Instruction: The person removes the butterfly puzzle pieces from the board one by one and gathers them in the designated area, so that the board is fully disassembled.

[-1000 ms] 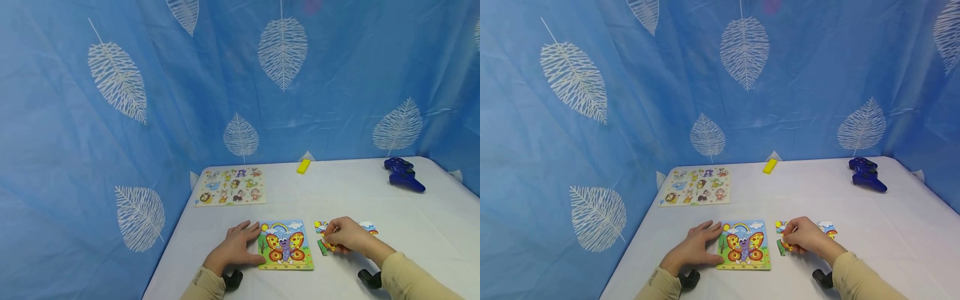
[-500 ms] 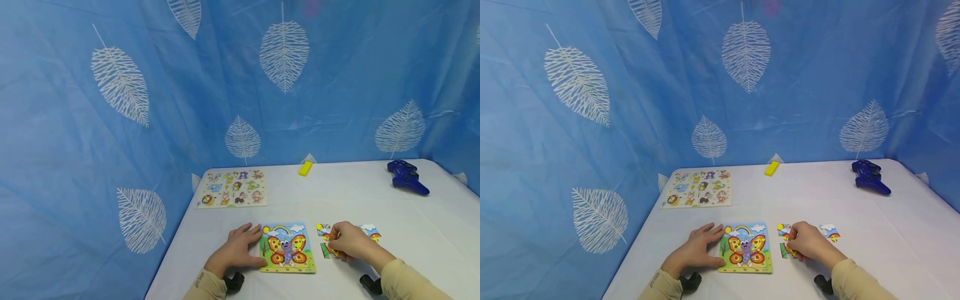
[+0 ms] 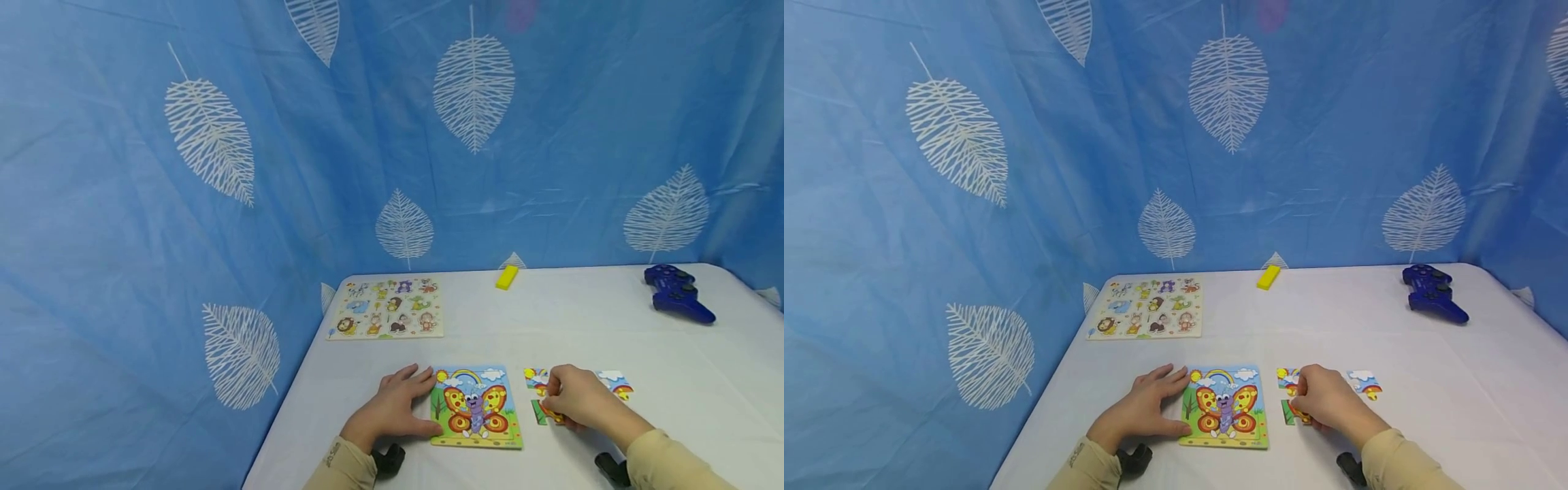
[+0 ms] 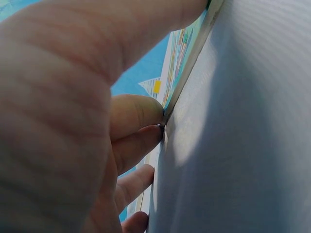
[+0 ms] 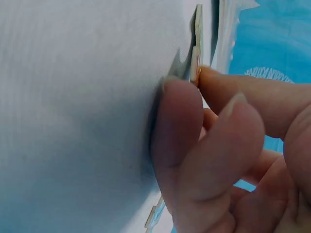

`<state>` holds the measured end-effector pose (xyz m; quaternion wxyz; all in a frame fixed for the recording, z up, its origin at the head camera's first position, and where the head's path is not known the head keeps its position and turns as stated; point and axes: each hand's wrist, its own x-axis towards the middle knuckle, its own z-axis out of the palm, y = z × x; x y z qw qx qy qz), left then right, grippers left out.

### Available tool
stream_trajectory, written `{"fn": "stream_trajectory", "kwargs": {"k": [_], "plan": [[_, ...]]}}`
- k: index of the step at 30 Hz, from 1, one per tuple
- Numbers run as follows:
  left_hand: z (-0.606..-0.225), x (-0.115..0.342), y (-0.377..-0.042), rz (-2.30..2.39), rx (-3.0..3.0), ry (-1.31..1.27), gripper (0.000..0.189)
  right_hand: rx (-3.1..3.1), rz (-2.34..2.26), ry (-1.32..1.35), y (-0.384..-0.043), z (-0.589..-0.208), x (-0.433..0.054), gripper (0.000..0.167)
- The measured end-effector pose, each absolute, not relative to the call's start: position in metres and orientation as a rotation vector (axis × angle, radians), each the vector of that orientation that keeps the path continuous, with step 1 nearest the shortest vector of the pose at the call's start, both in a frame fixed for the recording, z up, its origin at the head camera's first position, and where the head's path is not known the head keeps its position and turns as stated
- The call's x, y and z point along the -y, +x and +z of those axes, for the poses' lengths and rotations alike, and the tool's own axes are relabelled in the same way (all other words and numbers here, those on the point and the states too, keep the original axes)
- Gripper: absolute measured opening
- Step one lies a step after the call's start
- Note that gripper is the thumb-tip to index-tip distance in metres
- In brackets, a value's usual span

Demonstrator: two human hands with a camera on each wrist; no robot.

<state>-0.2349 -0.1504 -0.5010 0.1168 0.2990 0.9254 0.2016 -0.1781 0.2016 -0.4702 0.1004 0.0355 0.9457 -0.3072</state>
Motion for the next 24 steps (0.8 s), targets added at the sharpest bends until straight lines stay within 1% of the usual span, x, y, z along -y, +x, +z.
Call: {"fn": "stream_trajectory", "kwargs": {"k": [4, 7, 11, 15, 20, 24], "plan": [[-0.501, 0.151, -0.235, 0.587, -2.708, 0.87, 0.095, -2.863, -0.795, 0.063, -0.18, -0.464, -0.198, 0.029], [-0.501, 0.151, -0.235, 0.583, -2.71, 0.869, 0.095, -2.905, -0.797, 0.035, -0.184, -0.455, -0.185, 0.026], [-0.503, 0.15, -0.237, 0.583, -2.712, 0.885, 0.095, -2.888, -1.012, -0.042, -0.191, -0.449, -0.152, 0.02], [-0.504, 0.148, -0.239, 0.581, -2.711, 0.925, 0.094, -2.809, -1.201, -0.065, -0.198, -0.448, -0.12, 0.019], [-0.504, 0.148, -0.238, 0.554, -2.714, 0.959, 0.093, -2.704, -1.233, -0.087, -0.205, -0.455, -0.092, 0.018], [-0.502, 0.154, -0.236, 0.533, -2.715, 0.947, 0.093, -2.709, -1.142, -0.157, -0.207, -0.465, -0.081, 0.025]]}}
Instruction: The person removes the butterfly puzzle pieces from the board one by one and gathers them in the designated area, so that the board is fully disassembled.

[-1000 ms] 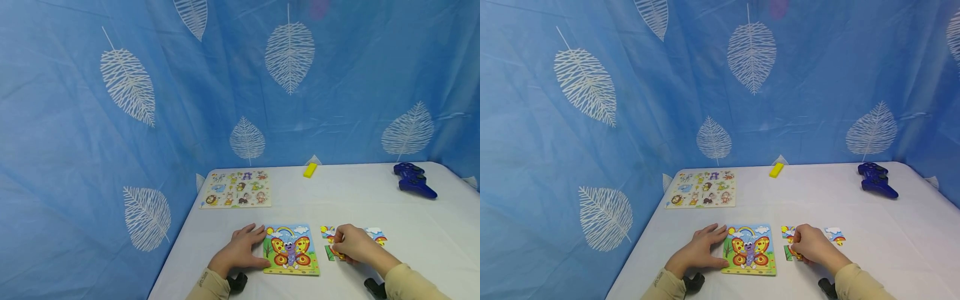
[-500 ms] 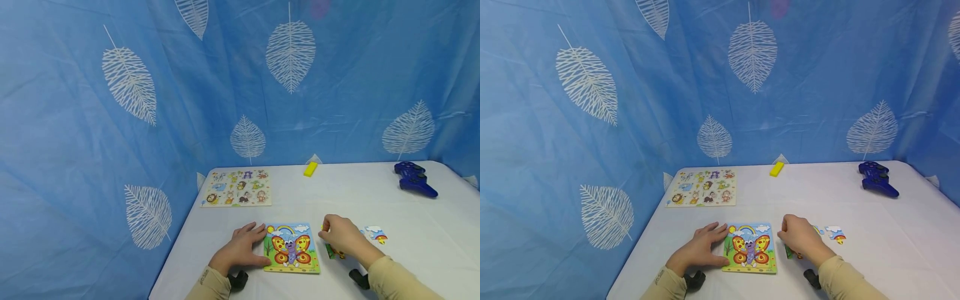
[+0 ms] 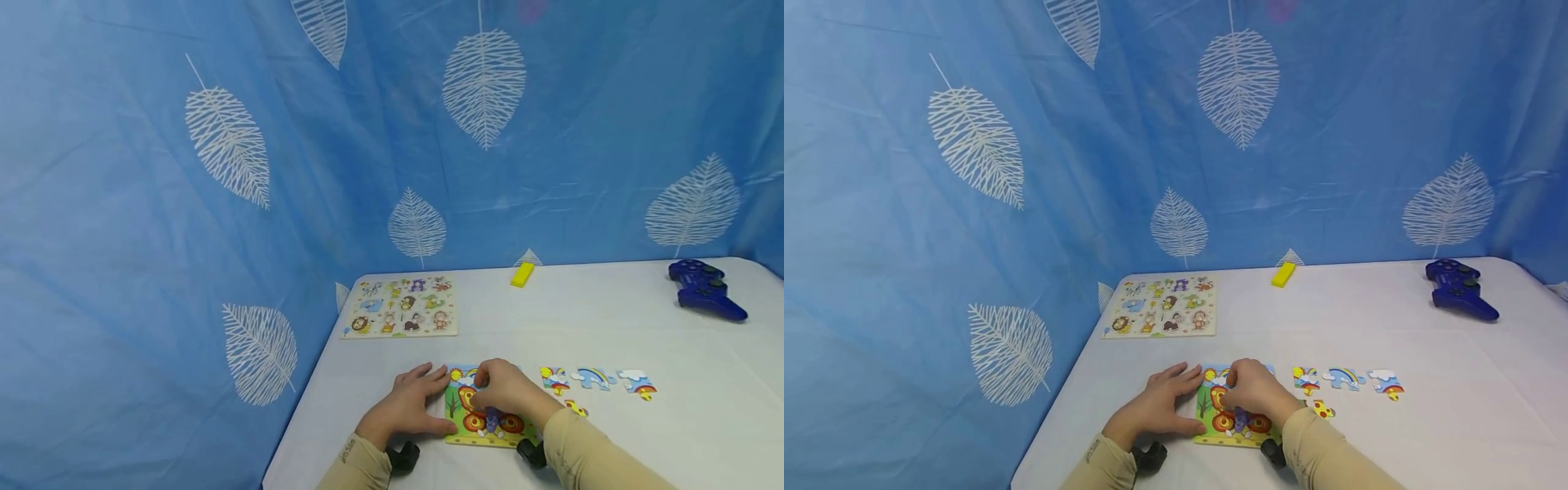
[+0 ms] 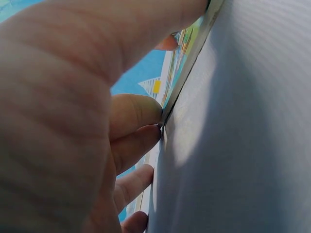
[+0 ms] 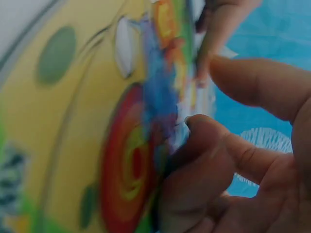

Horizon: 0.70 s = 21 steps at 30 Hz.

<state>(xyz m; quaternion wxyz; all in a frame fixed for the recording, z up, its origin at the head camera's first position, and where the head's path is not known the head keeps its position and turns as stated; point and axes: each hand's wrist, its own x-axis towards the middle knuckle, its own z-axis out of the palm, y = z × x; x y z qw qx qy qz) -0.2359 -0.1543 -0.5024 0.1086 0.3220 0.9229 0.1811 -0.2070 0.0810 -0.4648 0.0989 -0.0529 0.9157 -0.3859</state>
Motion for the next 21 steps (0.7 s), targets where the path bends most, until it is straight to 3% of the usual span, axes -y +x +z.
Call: {"fn": "stream_trajectory", "kwargs": {"k": [9, 21], "plan": [[-0.501, 0.156, -0.234, 0.525, -2.72, 0.925, 0.093, -2.763, -1.021, -0.189, -0.209, -0.474, -0.08, 0.044], [-0.502, 0.154, -0.235, 0.541, -2.722, 0.929, 0.093, -2.766, -0.976, -0.161, -0.212, -0.476, -0.081, 0.048]]}}
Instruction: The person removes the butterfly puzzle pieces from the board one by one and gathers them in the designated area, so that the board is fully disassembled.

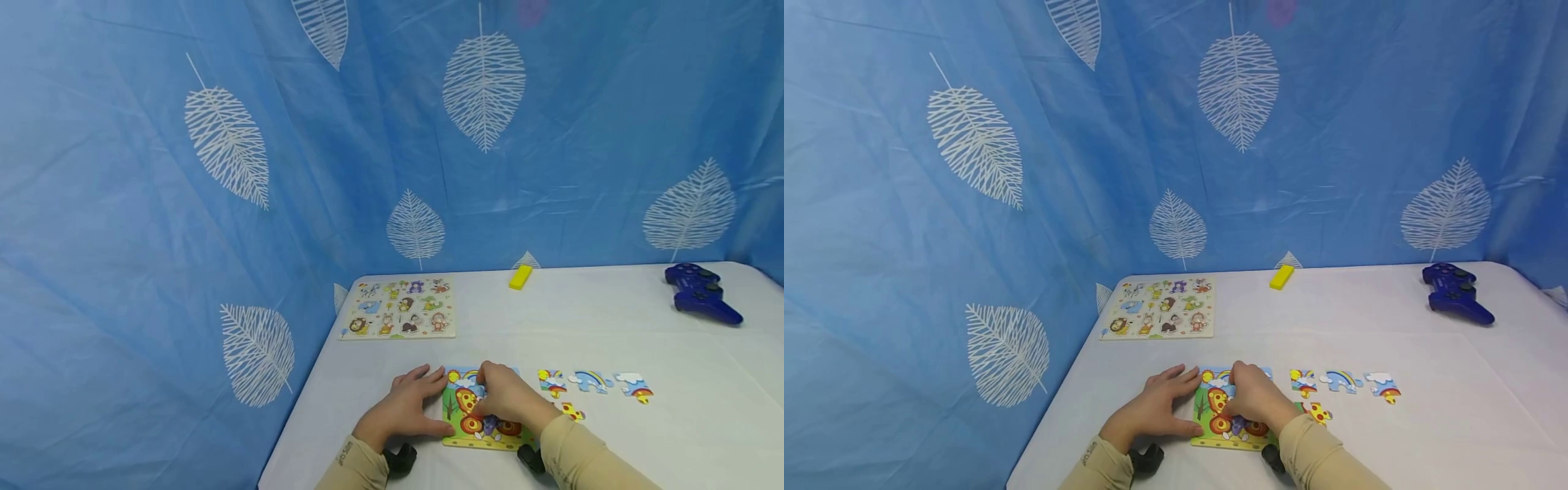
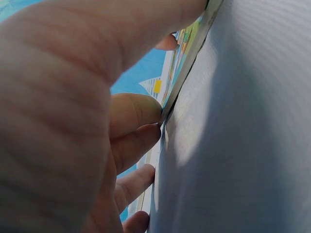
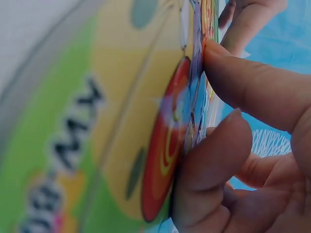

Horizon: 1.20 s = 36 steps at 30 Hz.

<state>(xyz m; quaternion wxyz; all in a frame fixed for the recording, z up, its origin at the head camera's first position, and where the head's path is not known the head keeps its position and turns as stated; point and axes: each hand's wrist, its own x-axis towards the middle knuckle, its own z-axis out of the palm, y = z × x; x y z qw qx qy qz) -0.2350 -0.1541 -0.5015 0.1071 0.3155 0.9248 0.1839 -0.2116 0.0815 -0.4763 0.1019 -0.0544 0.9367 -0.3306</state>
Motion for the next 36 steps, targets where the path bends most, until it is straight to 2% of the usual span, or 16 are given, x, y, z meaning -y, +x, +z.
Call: {"fn": "stream_trajectory", "kwargs": {"k": [10, 17, 21, 29, 36], "plan": [[-0.499, 0.154, -0.234, 0.558, -2.711, 0.915, 0.093, -2.758, -1.055, -0.202, -0.209, -0.477, -0.083, 0.045], [-0.499, 0.154, -0.234, 0.553, -2.71, 0.906, 0.094, -2.677, -1.255, -0.133, -0.206, -0.478, -0.084, 0.022], [-0.498, 0.155, -0.234, 0.562, -2.702, 0.918, 0.094, -2.564, -1.421, -0.062, -0.204, -0.476, -0.085, 0.016], [-0.499, 0.155, -0.236, 0.574, -2.699, 0.927, 0.094, -2.416, -1.605, -0.009, -0.207, -0.475, -0.092, 0.016], [-0.5, 0.153, -0.235, 0.57, -2.698, 0.92, 0.094, -2.221, -1.752, -0.103, -0.205, -0.466, -0.11, 0.024]]}}
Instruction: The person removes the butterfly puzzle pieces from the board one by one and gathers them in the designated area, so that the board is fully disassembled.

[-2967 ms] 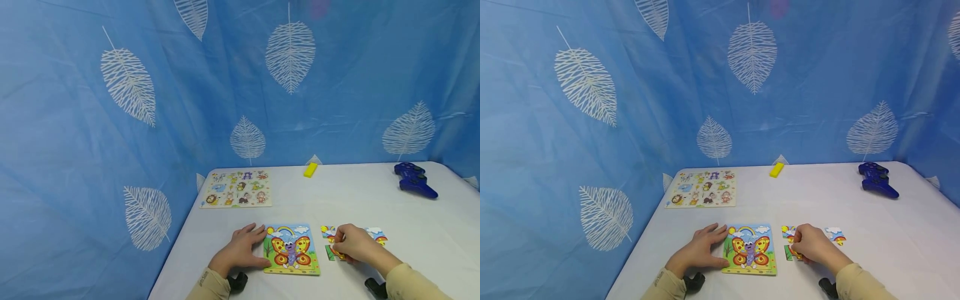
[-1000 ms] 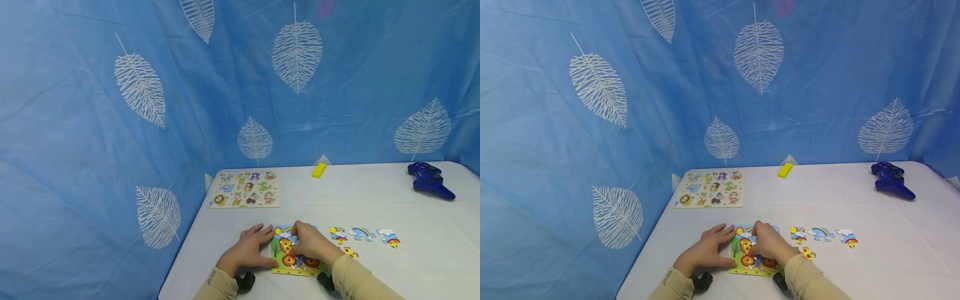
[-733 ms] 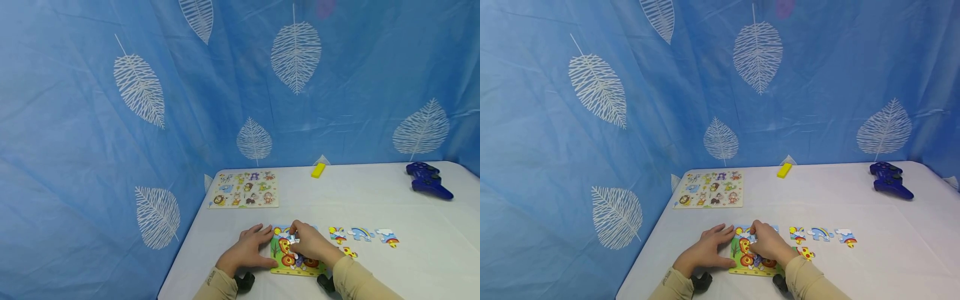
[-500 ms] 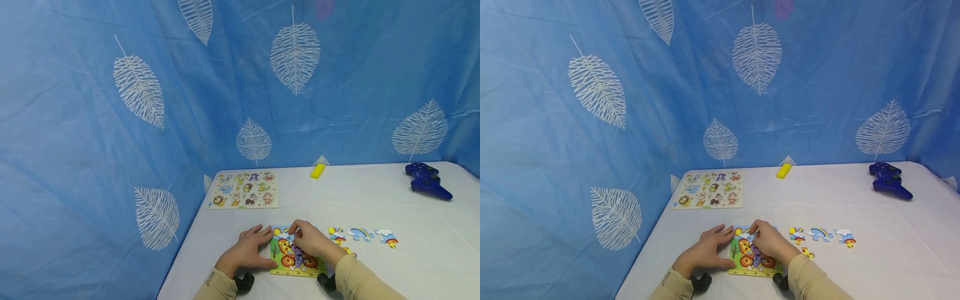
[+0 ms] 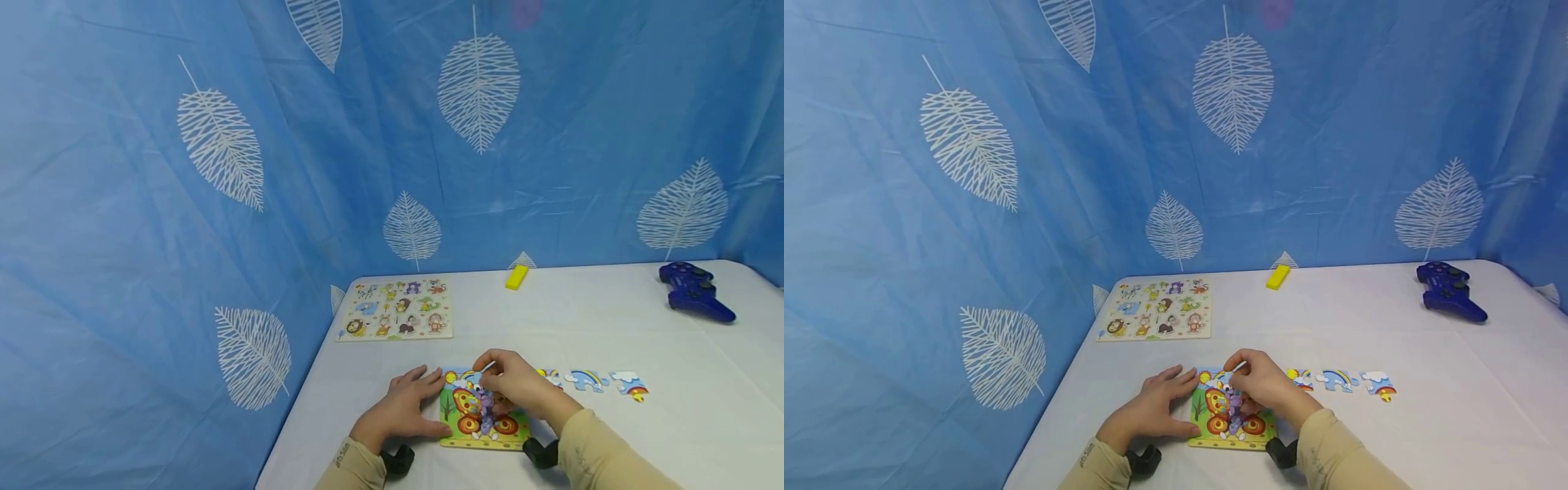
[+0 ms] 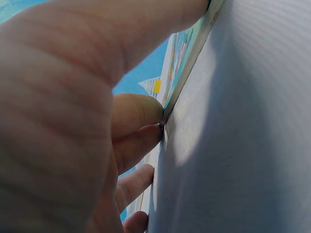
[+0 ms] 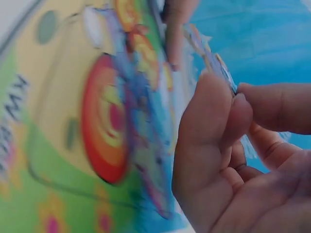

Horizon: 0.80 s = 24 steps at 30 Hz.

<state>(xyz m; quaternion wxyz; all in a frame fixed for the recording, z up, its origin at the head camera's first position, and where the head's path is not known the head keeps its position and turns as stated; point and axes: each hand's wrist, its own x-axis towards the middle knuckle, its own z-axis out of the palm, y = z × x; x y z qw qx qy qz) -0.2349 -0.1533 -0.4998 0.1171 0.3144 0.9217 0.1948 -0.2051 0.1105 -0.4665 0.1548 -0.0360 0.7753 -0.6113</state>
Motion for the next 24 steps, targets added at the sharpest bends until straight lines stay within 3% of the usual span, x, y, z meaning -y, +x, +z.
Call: {"fn": "stream_trajectory", "kwargs": {"k": [7, 15, 24], "plan": [[-0.502, 0.152, -0.237, 0.583, -2.687, 0.927, 0.094, -2.246, -1.727, -0.032, -0.195, -0.449, -0.151, 0.029], [-0.501, 0.152, -0.242, 0.568, -2.698, 0.947, 0.095, -2.331, -1.565, 0.116, -0.177, -0.442, -0.233, 0.035], [-0.501, 0.155, -0.238, 0.607, -2.669, 0.888, 0.095, -2.371, -1.387, 0.173, -0.163, -0.458, -0.266, 0.026]]}}
